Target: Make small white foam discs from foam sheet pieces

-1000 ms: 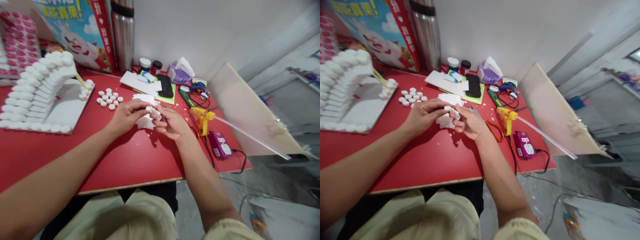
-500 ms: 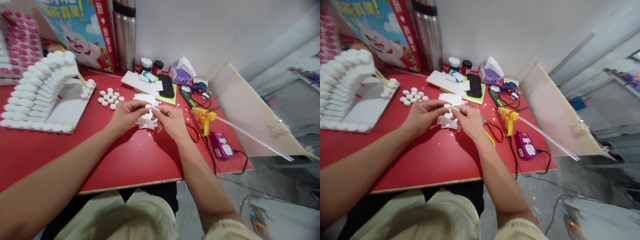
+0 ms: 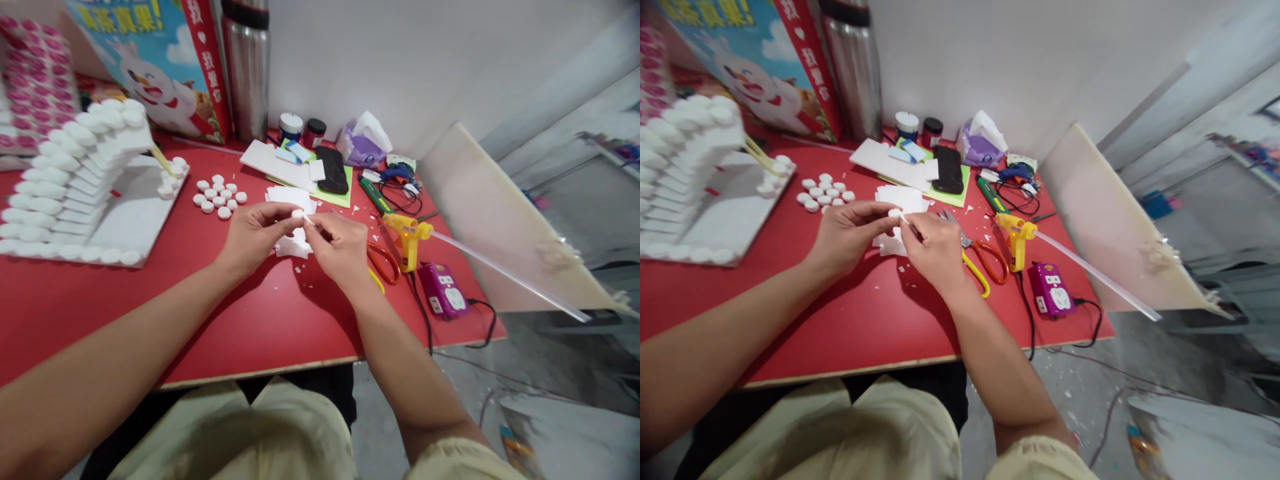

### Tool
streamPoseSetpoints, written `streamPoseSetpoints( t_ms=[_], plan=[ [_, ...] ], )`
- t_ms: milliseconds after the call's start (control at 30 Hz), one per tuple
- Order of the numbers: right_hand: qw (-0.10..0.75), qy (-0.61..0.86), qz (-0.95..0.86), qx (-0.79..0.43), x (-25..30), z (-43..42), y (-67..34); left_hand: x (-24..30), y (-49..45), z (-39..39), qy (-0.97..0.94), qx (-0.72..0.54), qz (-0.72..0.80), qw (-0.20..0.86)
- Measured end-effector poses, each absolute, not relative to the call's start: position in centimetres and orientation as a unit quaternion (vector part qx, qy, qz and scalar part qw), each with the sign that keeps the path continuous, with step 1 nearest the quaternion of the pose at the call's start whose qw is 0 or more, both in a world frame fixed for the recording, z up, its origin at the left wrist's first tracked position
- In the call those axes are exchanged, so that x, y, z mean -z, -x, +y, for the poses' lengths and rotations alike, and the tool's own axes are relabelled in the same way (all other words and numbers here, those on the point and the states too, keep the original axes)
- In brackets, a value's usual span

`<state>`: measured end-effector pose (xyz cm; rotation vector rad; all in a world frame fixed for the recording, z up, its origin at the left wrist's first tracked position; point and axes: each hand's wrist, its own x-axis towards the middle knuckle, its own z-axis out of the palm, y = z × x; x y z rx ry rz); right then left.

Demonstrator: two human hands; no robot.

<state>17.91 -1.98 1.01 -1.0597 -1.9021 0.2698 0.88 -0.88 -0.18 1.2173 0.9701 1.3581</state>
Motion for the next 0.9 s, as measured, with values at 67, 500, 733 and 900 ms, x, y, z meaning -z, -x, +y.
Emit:
streamPoseSetpoints(
  t_ms=[67,500,733,900],
  plan=[
    [0.455,0.417,-0.78,-0.1,-1.1,-2.0,-18.0,0.2,-0.9,-0.9,-0.496,-0.565,0.397,0.527],
    [0.422,0.412,-0.805,-0.066,-1.3,-2.1,-18.1,0.2,-1.2,-0.8,-0.47,-0.569,0.397,0.546],
    [0.386,0.371,-0.838,-0.1,-1.0,-1.4,-19.0,0.5,-0.7,-0.8,-0.501,-0.561,0.399,0.524],
    [0.356,0.359,-0.856,-0.112,-0.8,-1.1,-19.3,0.4,-0.4,-0.6,-0.523,-0.551,0.395,0.516]
  ],
)
